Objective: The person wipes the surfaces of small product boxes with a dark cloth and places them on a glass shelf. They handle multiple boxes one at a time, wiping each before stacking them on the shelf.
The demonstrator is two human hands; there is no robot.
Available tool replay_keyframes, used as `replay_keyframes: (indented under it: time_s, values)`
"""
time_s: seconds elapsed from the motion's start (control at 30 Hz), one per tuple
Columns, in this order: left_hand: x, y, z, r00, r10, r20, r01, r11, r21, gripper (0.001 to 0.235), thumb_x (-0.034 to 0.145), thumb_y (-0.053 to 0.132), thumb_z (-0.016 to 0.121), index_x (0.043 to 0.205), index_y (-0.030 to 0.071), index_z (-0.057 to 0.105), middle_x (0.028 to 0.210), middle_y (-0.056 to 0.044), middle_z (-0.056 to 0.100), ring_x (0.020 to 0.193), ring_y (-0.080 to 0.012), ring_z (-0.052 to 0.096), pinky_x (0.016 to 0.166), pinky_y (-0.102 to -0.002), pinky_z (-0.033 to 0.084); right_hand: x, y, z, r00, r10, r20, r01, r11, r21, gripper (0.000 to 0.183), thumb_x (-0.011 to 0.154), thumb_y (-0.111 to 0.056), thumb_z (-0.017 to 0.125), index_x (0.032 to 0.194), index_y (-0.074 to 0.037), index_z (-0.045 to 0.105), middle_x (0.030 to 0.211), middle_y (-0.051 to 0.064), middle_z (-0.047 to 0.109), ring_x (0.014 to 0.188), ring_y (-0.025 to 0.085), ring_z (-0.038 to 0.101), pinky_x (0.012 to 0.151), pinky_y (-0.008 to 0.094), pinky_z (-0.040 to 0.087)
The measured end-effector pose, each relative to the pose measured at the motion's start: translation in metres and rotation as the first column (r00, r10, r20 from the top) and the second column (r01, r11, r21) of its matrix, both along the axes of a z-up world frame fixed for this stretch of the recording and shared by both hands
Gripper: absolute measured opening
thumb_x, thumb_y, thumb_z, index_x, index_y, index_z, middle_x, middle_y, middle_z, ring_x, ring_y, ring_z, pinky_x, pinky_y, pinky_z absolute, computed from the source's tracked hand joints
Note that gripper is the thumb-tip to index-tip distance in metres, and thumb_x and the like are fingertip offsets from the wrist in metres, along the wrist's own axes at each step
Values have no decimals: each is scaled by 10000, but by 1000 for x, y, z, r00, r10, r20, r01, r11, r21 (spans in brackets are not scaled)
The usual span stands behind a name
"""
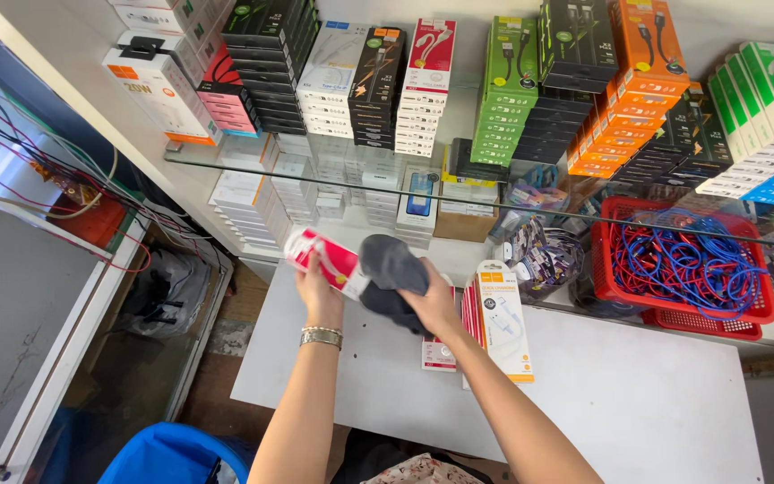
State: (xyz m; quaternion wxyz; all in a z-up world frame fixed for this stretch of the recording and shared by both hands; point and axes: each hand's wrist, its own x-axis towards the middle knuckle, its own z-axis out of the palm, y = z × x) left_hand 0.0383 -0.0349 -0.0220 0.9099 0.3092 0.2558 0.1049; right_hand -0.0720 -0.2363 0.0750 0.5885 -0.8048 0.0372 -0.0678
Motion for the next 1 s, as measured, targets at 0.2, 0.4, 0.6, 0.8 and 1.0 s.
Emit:
replay_keyframes:
  time_s: [0.2,0.4,0.6,0.8,1.0]
  values:
    - [-2,-3,-65,977,-160,-143,136,977,-165,366,1039,260,536,1319,25,550,1214,-130,689,1035,-283,721,837,-463,628,-7,22,-1,980,73,183,-107,977,185,598,843,-155,778,1342,-7,482,1235,145,649,1155,212,620,983,334,479]
    - [-22,3,-23,963,-267,-41,268,963,23,409,1022,254,530,1380,58,504,1287,-131,649,1077,-270,699,888,-435,609,16,5,8,980,-113,164,84,981,177,490,872,-181,746,1300,4,592,1185,128,723,1111,215,680,985,333,518]
    - [-46,-37,44,915,-404,-14,393,882,259,516,1067,401,434,1461,70,476,1388,-65,609,1262,-185,585,1049,-332,472,22,23,-2,981,87,174,-66,990,-122,605,848,-204,776,1370,19,567,1265,217,640,1129,336,612,928,383,498]
    - [-68,-48,88,843,-508,-178,503,626,596,552,1026,384,505,1481,72,495,1366,-160,640,1167,-253,622,1010,-432,466,48,15,-39,973,-206,-101,229,889,397,453,938,-237,687,1335,-28,626,1206,138,716,1045,248,724,909,367,541]
    - [-61,-56,68,910,-361,-205,272,145,951,597,1047,395,533,1537,70,423,1481,-252,442,1342,-383,390,1103,-467,303,57,4,-69,914,258,-314,248,258,934,424,945,-335,596,1247,-40,635,1156,105,737,1007,197,717,895,354,590]
